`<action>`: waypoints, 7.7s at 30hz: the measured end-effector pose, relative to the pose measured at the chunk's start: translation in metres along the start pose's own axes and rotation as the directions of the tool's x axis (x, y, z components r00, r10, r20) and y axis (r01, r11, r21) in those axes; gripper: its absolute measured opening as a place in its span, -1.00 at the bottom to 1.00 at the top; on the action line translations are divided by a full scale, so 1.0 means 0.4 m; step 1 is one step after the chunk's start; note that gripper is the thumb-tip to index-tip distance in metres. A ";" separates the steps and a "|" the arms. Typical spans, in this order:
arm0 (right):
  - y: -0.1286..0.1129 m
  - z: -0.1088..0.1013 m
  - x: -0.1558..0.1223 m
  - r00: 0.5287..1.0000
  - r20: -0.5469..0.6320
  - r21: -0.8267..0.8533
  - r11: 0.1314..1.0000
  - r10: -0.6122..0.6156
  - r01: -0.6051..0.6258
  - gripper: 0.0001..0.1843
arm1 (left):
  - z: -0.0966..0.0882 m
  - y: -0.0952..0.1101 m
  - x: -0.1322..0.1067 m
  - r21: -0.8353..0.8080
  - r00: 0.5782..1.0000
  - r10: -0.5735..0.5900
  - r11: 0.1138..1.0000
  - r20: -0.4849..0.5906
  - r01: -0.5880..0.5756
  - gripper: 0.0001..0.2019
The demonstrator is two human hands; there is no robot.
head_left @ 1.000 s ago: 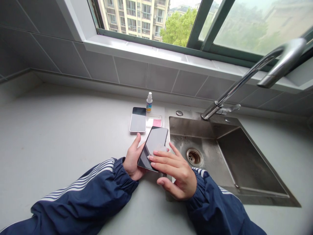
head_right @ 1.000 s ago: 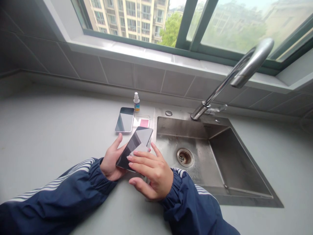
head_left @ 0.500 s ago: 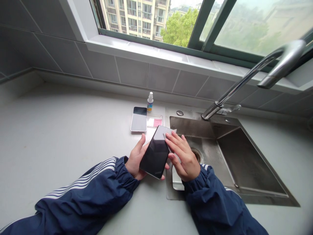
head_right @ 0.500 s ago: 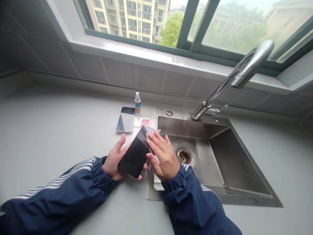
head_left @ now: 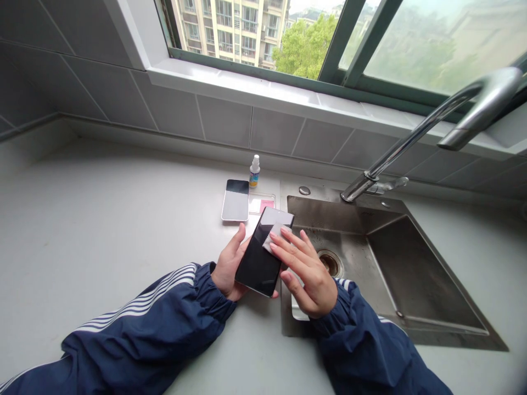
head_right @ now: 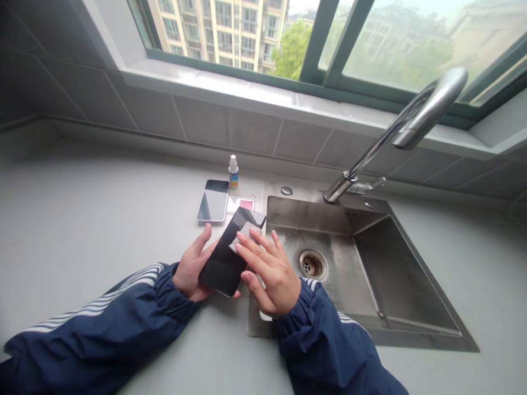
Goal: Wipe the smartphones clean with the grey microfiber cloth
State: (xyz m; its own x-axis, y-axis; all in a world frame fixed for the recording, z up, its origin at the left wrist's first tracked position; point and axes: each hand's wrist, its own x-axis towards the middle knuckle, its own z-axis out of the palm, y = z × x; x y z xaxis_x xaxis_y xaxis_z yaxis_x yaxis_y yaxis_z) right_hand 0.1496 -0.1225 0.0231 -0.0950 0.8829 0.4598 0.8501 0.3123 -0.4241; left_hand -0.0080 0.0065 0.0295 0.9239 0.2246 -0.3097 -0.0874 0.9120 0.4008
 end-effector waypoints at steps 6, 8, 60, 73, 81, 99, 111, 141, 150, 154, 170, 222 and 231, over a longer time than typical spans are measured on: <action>0.020 -0.008 0.000 0.993 -0.113 -0.080 0.996 0.020 -0.030 -0.56 | -0.021 -0.006 0.003 0.004 0.997 -0.074 0.997 0.038 0.073 -0.27; 0.028 -0.013 0.000 0.992 -0.128 -0.116 0.993 0.014 -0.029 -0.56 | -0.024 -0.007 0.002 0.007 0.995 -0.089 0.996 0.042 0.089 -0.27; -0.031 -0.008 0.005 0.955 0.096 0.135 0.954 -0.280 0.266 -0.45 | 0.016 0.000 0.004 -0.149 0.991 0.112 0.981 -0.076 -0.123 -0.28; -0.030 -0.011 0.007 0.956 0.121 0.122 0.960 -0.267 0.252 -0.47 | 0.006 0.000 0.006 -0.145 0.996 0.089 0.985 -0.014 -0.090 -0.26; 0.045 -0.021 -0.006 1.000 -0.006 -0.127 0.992 0.007 -0.008 -0.49 | -0.006 -0.001 0.000 0.047 0.996 -0.064 0.997 0.067 0.061 -0.25; -0.013 -0.025 0.002 0.975 0.086 0.055 0.978 -0.207 0.203 -0.49 | -0.026 -0.007 0.012 -0.052 0.990 -0.004 0.999 0.138 0.011 -0.25; 0.034 -0.023 -0.006 0.990 -0.093 -0.250 0.960 0.105 -0.125 -0.41 | -0.048 -0.018 0.016 0.117 0.950 -0.103 0.991 0.295 0.071 -0.20; -0.017 -0.008 0.003 0.980 -0.092 -0.342 0.918 0.179 -0.200 -0.28 | -0.041 -0.040 0.004 0.280 0.961 -0.076 0.960 0.266 -0.002 -0.24; -0.014 -0.013 0.003 0.989 -0.066 -0.337 0.929 0.135 -0.150 -0.32 | -0.032 -0.036 -0.001 0.355 0.977 -0.082 0.935 0.199 0.006 -0.18; -0.022 -0.011 0.004 0.986 -0.077 -0.324 0.931 0.151 -0.168 -0.28 | -0.025 -0.034 -0.005 0.332 0.979 -0.069 0.943 0.191 0.002 -0.28; -0.007 0.000 -0.001 0.987 -0.052 -0.275 0.948 0.154 -0.162 -0.38 | -0.029 -0.021 0.010 0.077 0.986 -0.019 0.997 0.163 0.007 -0.26; -0.044 -0.005 -0.001 0.986 0.158 0.118 0.992 -0.052 0.033 -0.50 | 0.002 -0.011 0.004 -0.078 0.997 0.072 0.994 -0.020 -0.074 -0.26; 0.006 0.013 -0.007 0.952 -0.113 -0.216 0.928 0.285 -0.303 -0.40 | -0.021 -0.020 0.007 0.063 0.989 -0.033 0.998 0.146 0.024 -0.26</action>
State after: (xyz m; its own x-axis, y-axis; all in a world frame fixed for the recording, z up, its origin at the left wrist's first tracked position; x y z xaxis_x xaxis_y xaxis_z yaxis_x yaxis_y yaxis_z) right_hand 0.1491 -0.1225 0.0165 0.2100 0.8899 0.4050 0.9298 -0.0537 -0.3641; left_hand -0.0079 0.0028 0.0183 0.9708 0.1420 -0.1933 -0.0417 0.8935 0.4470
